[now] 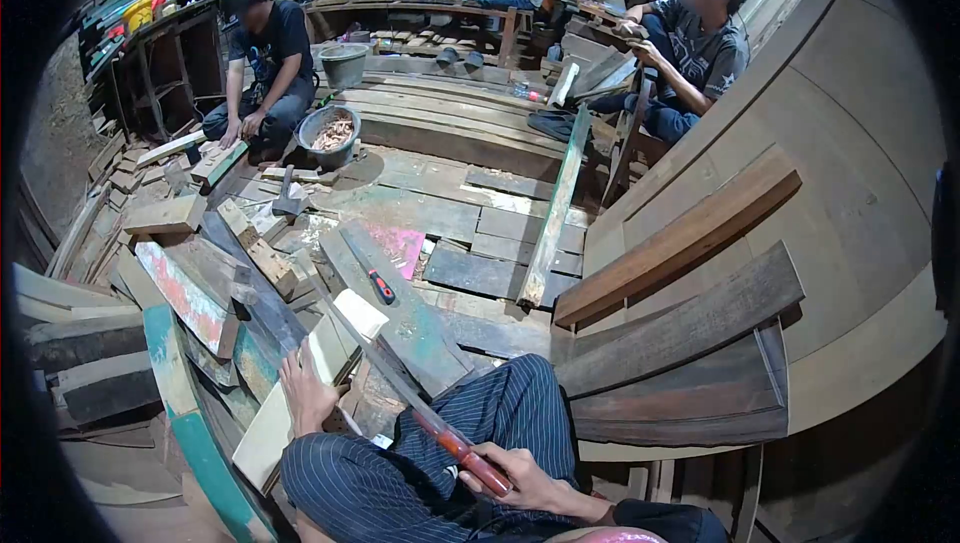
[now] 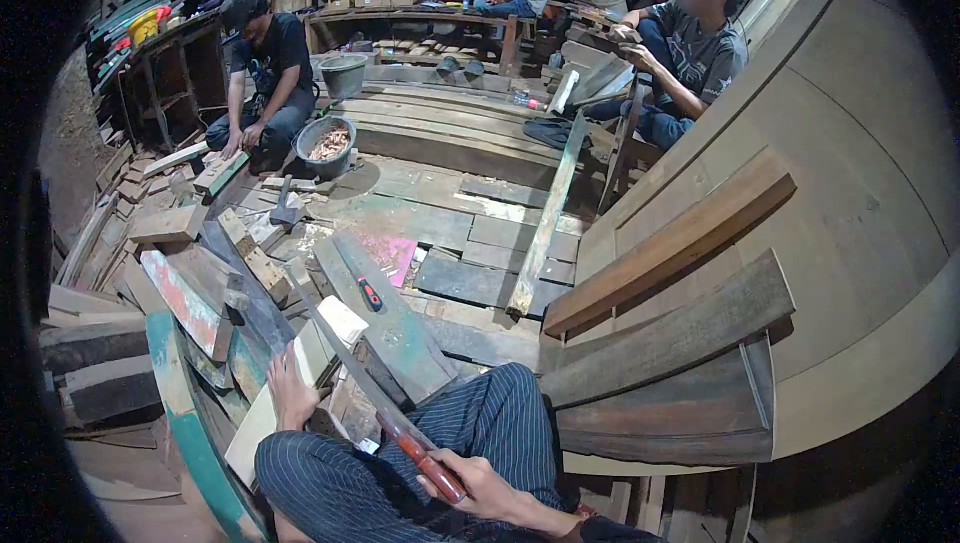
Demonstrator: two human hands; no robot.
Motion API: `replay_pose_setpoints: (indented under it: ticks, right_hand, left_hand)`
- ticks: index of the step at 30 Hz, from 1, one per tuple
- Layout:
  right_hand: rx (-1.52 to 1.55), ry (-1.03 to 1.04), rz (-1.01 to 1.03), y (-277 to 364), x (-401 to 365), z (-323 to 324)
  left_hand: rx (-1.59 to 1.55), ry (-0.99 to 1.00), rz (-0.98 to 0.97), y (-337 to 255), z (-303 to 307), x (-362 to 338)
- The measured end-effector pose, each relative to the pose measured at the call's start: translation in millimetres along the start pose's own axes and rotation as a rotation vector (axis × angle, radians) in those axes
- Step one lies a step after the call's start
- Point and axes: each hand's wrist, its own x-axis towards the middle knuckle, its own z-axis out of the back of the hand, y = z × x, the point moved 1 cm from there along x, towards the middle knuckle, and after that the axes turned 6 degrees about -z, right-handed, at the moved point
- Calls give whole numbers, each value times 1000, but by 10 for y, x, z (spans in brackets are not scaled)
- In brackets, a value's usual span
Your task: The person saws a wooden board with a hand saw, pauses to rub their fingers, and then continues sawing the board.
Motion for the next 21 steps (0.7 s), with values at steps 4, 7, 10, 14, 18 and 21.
replay_pose_setpoints:
  ticks: [4, 7, 10, 14, 18, 21]
  right_hand:
    - [4, -20, 24, 114, 127, 3]
    - [28, -6, 25, 225, 202, -2]
    - [67, 13, 46, 263, 236, -29]
    - [96, 133, 0, 257, 246, 24]
    - [15, 154, 49, 352, 349, 167]
    - [48, 92, 31, 361, 458, 147]
  left_hand:
    - [-60, -9, 62, 37, 10, 9]
    - [-63, -20, 54, 111, -34, -1]
    - [-59, -30, 46, 137, -64, -7]
    - [-90, -4, 63, 128, -48, 8]
    - [-94, -48, 34, 165, -85, -4]
    - [-91, -53, 22, 139, -33, -12]
